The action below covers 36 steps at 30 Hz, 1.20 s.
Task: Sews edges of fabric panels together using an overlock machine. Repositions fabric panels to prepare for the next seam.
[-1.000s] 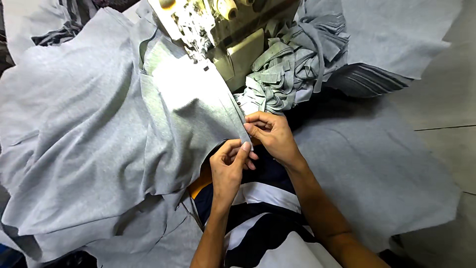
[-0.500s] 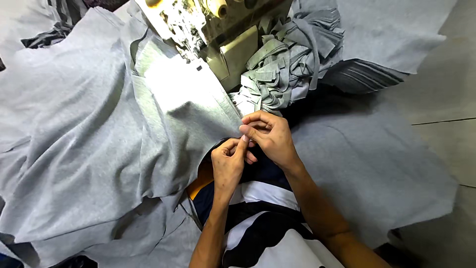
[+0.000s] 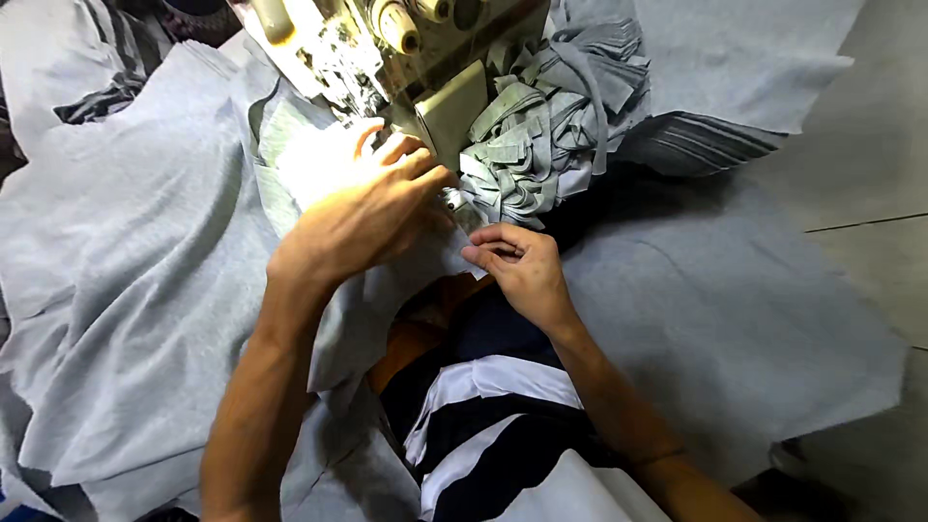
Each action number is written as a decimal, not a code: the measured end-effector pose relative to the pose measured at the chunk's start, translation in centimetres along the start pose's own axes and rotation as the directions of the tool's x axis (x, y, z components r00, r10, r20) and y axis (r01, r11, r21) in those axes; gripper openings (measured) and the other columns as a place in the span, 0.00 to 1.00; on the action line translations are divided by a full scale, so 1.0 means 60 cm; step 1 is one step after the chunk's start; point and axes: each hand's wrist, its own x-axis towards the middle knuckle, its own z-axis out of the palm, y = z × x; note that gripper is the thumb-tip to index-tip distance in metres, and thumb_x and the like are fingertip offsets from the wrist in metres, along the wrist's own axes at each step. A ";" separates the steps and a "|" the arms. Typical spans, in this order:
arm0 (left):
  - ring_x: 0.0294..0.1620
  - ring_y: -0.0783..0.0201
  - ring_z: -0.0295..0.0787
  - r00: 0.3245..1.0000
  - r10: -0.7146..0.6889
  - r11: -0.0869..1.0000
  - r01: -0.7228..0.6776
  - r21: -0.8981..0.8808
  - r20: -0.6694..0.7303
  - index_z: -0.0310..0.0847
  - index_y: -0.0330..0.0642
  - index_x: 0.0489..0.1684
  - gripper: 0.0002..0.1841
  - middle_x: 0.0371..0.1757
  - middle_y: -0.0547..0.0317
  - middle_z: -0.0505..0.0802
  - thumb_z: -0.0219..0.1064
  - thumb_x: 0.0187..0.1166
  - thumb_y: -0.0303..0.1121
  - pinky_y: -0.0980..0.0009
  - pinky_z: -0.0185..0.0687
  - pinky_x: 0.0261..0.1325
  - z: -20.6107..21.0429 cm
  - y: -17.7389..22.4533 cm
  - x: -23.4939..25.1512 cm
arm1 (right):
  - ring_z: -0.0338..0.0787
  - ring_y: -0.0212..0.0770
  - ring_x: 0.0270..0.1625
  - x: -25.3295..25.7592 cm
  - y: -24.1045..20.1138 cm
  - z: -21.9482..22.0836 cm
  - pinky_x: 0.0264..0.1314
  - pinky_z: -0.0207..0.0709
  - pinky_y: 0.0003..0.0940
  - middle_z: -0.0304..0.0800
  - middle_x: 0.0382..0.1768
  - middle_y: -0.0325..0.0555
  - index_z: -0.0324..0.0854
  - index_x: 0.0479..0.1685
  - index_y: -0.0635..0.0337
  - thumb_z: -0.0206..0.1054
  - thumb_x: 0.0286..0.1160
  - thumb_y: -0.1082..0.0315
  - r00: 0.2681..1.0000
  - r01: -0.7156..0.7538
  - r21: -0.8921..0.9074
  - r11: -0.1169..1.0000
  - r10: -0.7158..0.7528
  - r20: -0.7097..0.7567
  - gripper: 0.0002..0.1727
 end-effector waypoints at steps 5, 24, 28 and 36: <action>0.46 0.55 0.83 0.993 0.114 0.990 -0.109 -0.093 0.042 0.90 0.49 0.36 0.11 0.35 0.60 0.87 0.59 0.83 0.32 0.50 0.66 0.65 0.003 -0.022 0.025 | 0.92 0.28 0.31 0.003 0.003 -0.001 0.34 0.88 0.23 0.94 0.32 0.37 0.90 0.44 0.57 0.79 0.72 0.66 0.998 -0.062 -0.017 0.998 0.063 0.028 0.08; 0.35 0.61 0.95 0.349 -0.899 -0.401 -0.405 -0.822 0.267 0.85 0.33 0.52 0.17 0.39 0.47 0.95 0.68 0.83 0.40 0.66 0.93 0.44 0.209 0.254 -0.041 | 0.92 0.31 0.31 -0.015 -0.034 -0.026 0.33 0.88 0.25 0.94 0.31 0.39 0.89 0.45 0.59 0.78 0.72 0.69 0.989 -0.088 0.083 0.993 0.077 0.122 0.08; 0.28 0.59 0.95 0.202 -0.963 -0.243 -0.369 -0.897 0.178 0.85 0.28 0.45 0.09 0.31 0.44 0.95 0.74 0.75 0.26 0.65 0.94 0.37 0.197 0.250 -0.032 | 0.93 0.31 0.32 -0.017 -0.031 -0.027 0.35 0.89 0.24 0.95 0.32 0.37 0.90 0.47 0.57 0.78 0.72 0.68 0.990 -0.079 0.010 0.997 0.077 0.118 0.09; 0.26 0.61 0.93 0.150 -0.984 -0.141 -0.293 -0.946 0.101 0.86 0.29 0.42 0.10 0.28 0.46 0.94 0.78 0.67 0.21 0.66 0.93 0.35 0.208 0.243 -0.037 | 0.93 0.30 0.33 -0.028 -0.025 -0.019 0.36 0.90 0.24 0.95 0.34 0.37 0.89 0.48 0.57 0.80 0.69 0.68 0.992 -0.093 -0.006 0.996 0.094 0.088 0.11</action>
